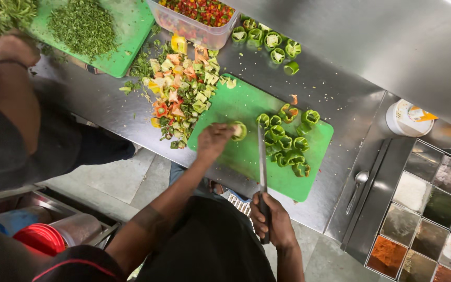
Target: The person uses a knife to cut green bell peppers into rings on a green cutting board. Another person chops herbs on a separate board nearby. The workspace includes a stainless steel counter, a container of mixed chopped vegetables, and a spice rack.
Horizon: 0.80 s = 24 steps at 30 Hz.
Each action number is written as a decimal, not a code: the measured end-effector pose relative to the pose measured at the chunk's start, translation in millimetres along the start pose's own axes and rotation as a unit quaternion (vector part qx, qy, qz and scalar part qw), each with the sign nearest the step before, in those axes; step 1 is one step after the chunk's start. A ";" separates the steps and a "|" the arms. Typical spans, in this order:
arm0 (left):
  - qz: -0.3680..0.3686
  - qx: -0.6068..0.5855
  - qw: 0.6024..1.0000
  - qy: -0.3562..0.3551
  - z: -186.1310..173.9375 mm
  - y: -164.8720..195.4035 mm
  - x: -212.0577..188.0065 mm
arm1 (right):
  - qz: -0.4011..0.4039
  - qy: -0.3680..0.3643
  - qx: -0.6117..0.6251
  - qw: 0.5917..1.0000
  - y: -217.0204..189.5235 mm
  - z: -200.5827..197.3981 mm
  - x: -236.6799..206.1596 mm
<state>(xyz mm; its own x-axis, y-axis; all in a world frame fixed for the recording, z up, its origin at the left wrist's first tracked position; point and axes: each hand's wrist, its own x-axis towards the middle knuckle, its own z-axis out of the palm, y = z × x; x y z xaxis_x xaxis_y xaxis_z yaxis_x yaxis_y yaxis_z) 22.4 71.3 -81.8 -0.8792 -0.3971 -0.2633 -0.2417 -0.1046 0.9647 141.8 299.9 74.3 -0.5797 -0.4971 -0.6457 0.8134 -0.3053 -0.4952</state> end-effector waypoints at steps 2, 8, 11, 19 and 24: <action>-0.244 0.053 0.968 -0.015 -28.2 3.2 7.7 | -0.001 -0.014 0.019 1.000 3.8 -4.9 0.4; -0.324 -0.249 0.912 -0.048 -56.5 34.0 1.0 | 0.012 0.004 -0.022 1.000 13.9 -8.1 10.5; -0.287 -0.181 0.941 0.016 -51.8 48.8 -0.7 | 0.022 0.037 -0.058 0.997 15.1 -2.8 11.5; -0.235 -0.163 0.958 0.034 -56.8 65.5 -4.5 | 0.011 0.091 -0.138 0.986 10.6 15.3 18.6; -0.185 -0.233 0.952 0.070 -59.8 52.4 3.2 | 0.005 0.093 -0.177 0.980 9.3 20.5 21.1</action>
<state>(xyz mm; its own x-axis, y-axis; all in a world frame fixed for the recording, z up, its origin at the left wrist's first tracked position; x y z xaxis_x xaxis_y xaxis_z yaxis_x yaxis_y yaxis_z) 31.5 10.0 -31.9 -0.6978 -0.3684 -0.6143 -0.2875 -0.6415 0.7112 138.1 269.9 67.9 -0.5974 -0.3322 -0.7299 0.7701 0.0165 -0.6378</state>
